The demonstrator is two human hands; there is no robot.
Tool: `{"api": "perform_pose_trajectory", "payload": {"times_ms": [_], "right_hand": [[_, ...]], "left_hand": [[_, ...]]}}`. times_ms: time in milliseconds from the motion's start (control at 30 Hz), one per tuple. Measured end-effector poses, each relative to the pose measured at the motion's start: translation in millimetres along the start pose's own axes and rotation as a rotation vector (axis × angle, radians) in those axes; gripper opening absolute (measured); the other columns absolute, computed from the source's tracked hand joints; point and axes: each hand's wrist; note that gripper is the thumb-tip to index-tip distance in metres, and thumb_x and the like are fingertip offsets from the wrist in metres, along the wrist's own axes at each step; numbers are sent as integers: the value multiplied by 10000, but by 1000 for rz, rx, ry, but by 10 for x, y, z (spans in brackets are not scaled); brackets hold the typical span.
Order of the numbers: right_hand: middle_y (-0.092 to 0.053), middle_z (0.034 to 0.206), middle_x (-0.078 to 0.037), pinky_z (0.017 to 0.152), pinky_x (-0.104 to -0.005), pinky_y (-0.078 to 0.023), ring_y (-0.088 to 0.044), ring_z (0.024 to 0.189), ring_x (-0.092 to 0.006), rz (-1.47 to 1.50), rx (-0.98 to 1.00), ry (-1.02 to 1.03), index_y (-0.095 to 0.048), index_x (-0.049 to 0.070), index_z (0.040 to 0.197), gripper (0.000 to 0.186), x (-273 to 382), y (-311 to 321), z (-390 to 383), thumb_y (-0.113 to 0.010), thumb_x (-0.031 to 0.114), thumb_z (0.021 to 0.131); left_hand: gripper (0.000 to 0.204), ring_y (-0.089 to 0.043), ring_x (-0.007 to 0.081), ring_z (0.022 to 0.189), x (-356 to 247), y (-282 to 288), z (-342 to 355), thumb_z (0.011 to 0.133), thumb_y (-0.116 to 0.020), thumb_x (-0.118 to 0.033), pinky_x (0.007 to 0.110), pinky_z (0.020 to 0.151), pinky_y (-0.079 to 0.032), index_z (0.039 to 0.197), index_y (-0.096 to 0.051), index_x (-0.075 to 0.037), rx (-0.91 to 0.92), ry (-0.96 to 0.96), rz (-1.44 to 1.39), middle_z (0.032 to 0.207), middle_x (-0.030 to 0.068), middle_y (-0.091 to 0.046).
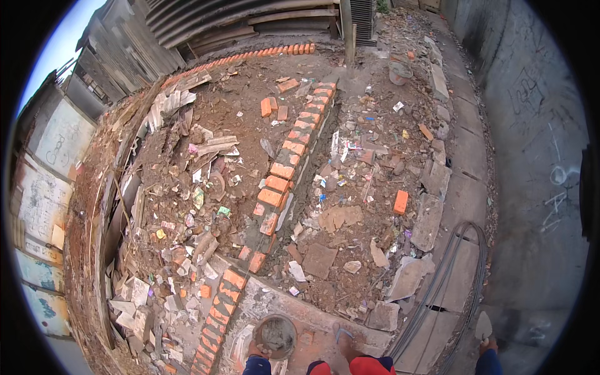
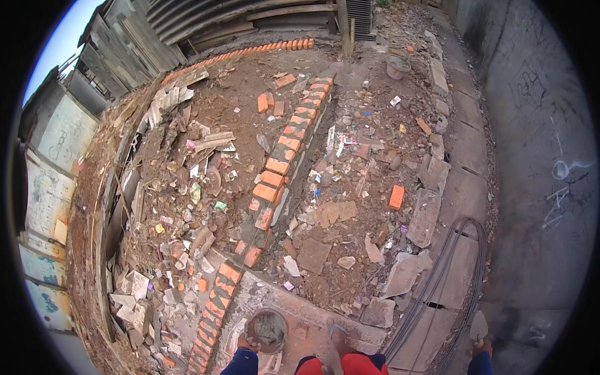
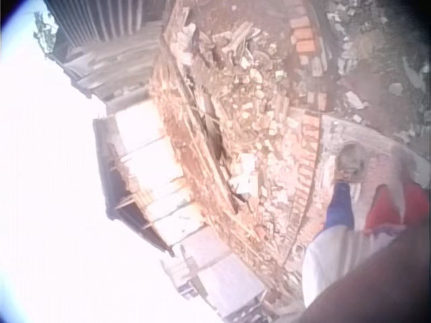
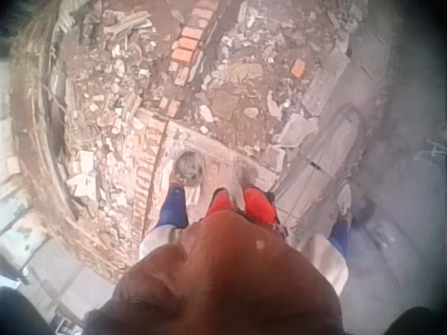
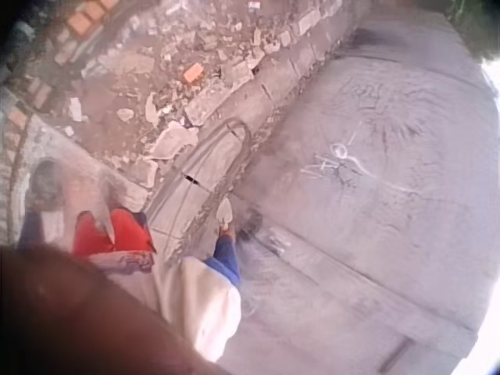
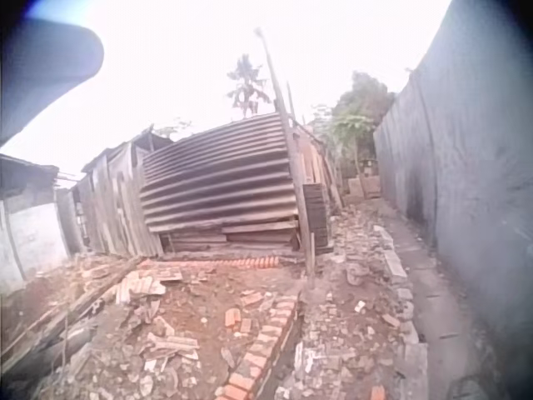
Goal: The person applies mortar to a row of bricks on the ground using a trowel and places additional bricks into the mortar to extend the border.
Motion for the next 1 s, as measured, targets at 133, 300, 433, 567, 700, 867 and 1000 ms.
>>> {"api": "perform_pose_trajectory", "payload": {"times_ms": [133, 300, 433, 567, 700, 867, 1000], "right_hand": [[-637, 1210, -214, 890, -445, -504, -638, 1094, -338, 103, 93, -130, -544, 19, 1227, 475, -702, 120, -393, -721, 237, 845], [-647, 1180, -221, 893, -439, -505, -641, 1084, -337, 240, 111, -177, -560, -2, 1204, 489, -667, -176, -780, -744, 226, 812], [-655, 1156, -227, 895, -435, -506, -643, 1077, -336, 326, 84, -167, -573, -19, 1185, 501, -214, -358, -833, -763, 217, 786], [-663, 1132, -232, 897, -431, -506, -644, 1069, -335, 402, 4, -83, -586, -37, 1166, 513, 679, -481, -402, -781, 209, 760], [-678, 1078, -236, 846, -424, -514, -665, 1004, -303, 529, -28, 25, -590, -81, 1139, 518, 2335, 64, 944, -808, 171, 742], [-691, 928, -207, 759, -416, -524, -675, 826, -268, 616, -33, 177, -604, -74, 1110, 504, 4631, 1232, 2023, -805, 224, 756], [-687, 834, -180, 695, -370, -512, -662, 780, -225, 798, -81, 469, -654, -69, 965, 340, 5963, 1834, 2053, -755, 211, 800]], "left_hand": [[534, -448, 227, 637, -112, -50, -813, 913, -467, -587, 470, 698, -424, 1046, -499, -72, 70, 21, 8, 863, 73, -537], [512, -443, 223, 623, -280, -591, -1430, 913, -472, -577, 461, 681, -419, 1027, -497, -79, 160, -34, -21, 842, 66, -531], [495, -438, 219, 612, -405, -1120, -1840, 913, -476, -569, 454, 667, -415, 1011, -496, -84, 222, -74, -30, 825, 60, -525], [479, -434, 215, 600, -606, -1873, -1995, 913, -481, -561, 447, 654, -411, 995, -495, -90, 241, -97, -27, 808, 54, -520], [463, -430, 211, 589, -860, -3110, -2159, 913, -485, -553, 440, 640, -407, 979, -493, -95, 261, -85, -54, 791, 49, -515], [443, -424, 206, 574, -1076, -3975, -2560, 913, -490, -543, 431, 623, -403, 959, -491, -102, 204, -41, -130, 771, 42, -508], [428, -420, 202, 563, -1358, -4354, -2888, 913, -494, -535, 424, 609, -399, 943, -490, -108, 189, -74, -114, 754, 36, -503]]}}
Point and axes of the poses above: each hand's wrist, its own z-axis towards the middle knuckle, its own y-axis out of the back of the hand, x = y × z
